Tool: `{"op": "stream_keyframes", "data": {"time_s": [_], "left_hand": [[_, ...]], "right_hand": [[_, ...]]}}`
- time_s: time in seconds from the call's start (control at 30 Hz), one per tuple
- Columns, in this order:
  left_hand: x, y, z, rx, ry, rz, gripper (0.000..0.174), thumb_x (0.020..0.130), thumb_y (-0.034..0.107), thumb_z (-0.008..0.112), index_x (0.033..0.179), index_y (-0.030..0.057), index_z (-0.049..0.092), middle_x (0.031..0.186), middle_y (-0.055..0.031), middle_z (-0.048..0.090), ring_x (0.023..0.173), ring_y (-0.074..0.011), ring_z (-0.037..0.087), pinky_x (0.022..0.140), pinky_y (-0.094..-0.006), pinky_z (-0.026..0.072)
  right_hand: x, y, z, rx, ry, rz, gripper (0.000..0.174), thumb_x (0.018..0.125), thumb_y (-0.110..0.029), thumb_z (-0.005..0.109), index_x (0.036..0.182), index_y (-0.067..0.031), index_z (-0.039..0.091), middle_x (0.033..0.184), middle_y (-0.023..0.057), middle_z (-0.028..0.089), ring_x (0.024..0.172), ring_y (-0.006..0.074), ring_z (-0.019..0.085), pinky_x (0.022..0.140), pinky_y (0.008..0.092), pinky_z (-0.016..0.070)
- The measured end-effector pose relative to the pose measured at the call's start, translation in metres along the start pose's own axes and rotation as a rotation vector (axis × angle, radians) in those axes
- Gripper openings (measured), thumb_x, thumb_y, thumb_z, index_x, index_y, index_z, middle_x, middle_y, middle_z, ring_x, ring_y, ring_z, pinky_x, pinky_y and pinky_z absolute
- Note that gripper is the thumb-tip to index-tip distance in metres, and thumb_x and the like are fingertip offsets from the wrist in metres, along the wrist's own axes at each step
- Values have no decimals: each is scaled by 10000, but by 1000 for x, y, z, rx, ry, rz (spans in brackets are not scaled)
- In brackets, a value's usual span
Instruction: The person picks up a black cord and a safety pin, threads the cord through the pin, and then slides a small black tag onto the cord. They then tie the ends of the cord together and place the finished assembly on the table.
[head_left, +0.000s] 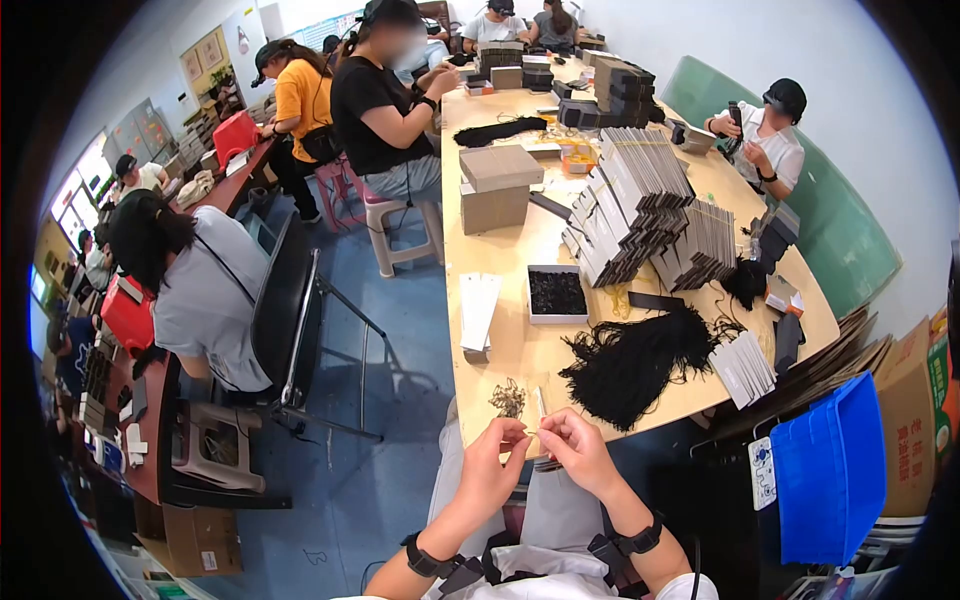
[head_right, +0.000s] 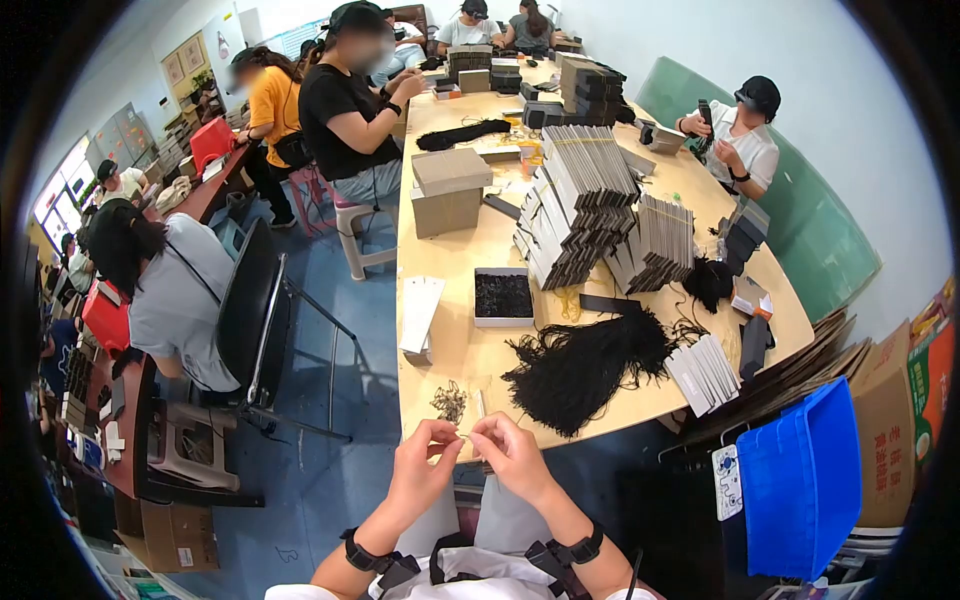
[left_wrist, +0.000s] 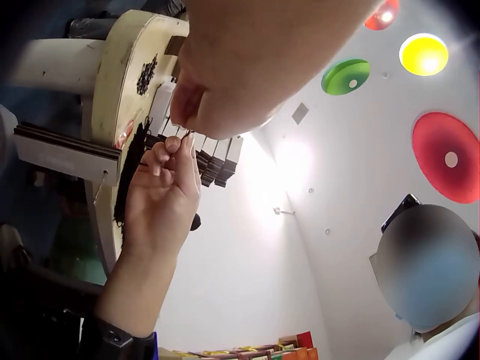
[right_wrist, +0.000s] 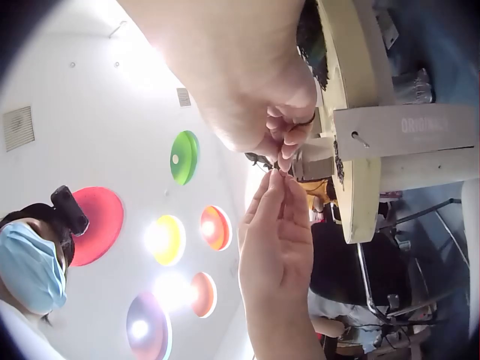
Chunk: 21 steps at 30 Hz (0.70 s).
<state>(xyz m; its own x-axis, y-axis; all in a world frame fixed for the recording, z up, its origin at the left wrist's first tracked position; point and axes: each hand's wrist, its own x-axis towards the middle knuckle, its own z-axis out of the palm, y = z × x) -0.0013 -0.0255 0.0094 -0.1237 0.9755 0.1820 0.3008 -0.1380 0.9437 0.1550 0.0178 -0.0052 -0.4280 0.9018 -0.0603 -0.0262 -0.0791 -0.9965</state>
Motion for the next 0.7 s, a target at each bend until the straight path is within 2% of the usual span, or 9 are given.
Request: {"op": "stream_keyframes", "data": {"time_s": [0.13, 0.2, 0.3, 0.43, 0.5, 0.53, 0.57, 0.63, 0.7], "left_hand": [[-2, 1, 4, -115, 23, -107, 179, 871, 14, 627, 1032, -33, 563, 905, -78, 639, 806, -128, 631, 738, -257, 540], [-4, -3, 7, -330, 5, -215, 154, 886, 46, 624, 1014, -33, 589, 906, -47, 636, 811, -104, 612, 743, -236, 514], [-5, -16, 11, -434, 12, -226, 125, 892, 64, 624, 980, -25, 615, 911, -34, 635, 826, -86, 598, 740, -217, 484], [-4, -17, 8, -416, 64, -200, 89, 895, 61, 619, 937, -17, 622, 880, -27, 629, 808, -71, 581, 711, -203, 460], [0, -17, -5, -266, 176, -183, 71, 902, 58, 609, 915, -11, 617, 850, -19, 620, 768, -61, 566, 689, -195, 446], [4, -28, -12, -241, 239, -88, 68, 909, 60, 601, 898, -7, 606, 829, -7, 613, 739, -54, 554, 660, -197, 436], [6, -29, -20, -280, 263, -104, 67, 909, 62, 602, 902, -5, 601, 825, 0, 608, 740, -51, 551, 658, -197, 436], [8, -39, -32, -262, 319, -123, 101, 889, 79, 618, 880, -21, 628, 826, -26, 595, 752, -86, 570, 652, -231, 466], [7, -40, -33, -256, 320, -117, 95, 882, 71, 618, 865, -22, 628, 818, -37, 601, 749, -97, 576, 650, -235, 467]], "right_hand": [[2, 2, -1, 40, -16, 30, 114, 932, -60, 549, 1016, 7, 511, 799, 27, 585, 736, 79, 556, 657, 218, 454], [2, 5, 2, 154, -2, 48, 108, 933, -63, 550, 1013, -2, 511, 802, 25, 583, 750, 80, 558, 658, 216, 451], [0, 8, 4, 193, -17, 47, 115, 936, -70, 549, 1020, -8, 501, 794, 26, 577, 758, 79, 559, 660, 212, 449], [-2, -8, -4, 296, -42, 59, 93, 917, -55, 570, 987, -3, 540, 787, 41, 597, 736, 96, 578, 646, 228, 456], [-6, -9, -28, 425, -192, -20, 58, 893, -21, 577, 936, 18, 587, 772, 72, 624, 709, 133, 601, 640, 252, 471], [-7, -5, -39, 572, -185, -99, 64, 883, -22, 587, 901, 31, 619, 759, 98, 641, 697, 172, 622, 653, 279, 493], [-6, -7, -46, 792, -252, -221, 103, 898, -55, 585, 927, 39, 613, 802, 130, 659, 714, 191, 632, 675, 297, 511], [-8, -16, -57, 901, -96, -283, 139, 906, -92, 592, 955, 37, 612, 845, 157, 673, 724, 196, 636, 669, 311, 514], [-7, -18, -60, 815, -14, -296, 107, 904, -68, 590, 959, 23, 600, 857, 156, 684, 691, 164, 627, 627, 281, 492]]}}
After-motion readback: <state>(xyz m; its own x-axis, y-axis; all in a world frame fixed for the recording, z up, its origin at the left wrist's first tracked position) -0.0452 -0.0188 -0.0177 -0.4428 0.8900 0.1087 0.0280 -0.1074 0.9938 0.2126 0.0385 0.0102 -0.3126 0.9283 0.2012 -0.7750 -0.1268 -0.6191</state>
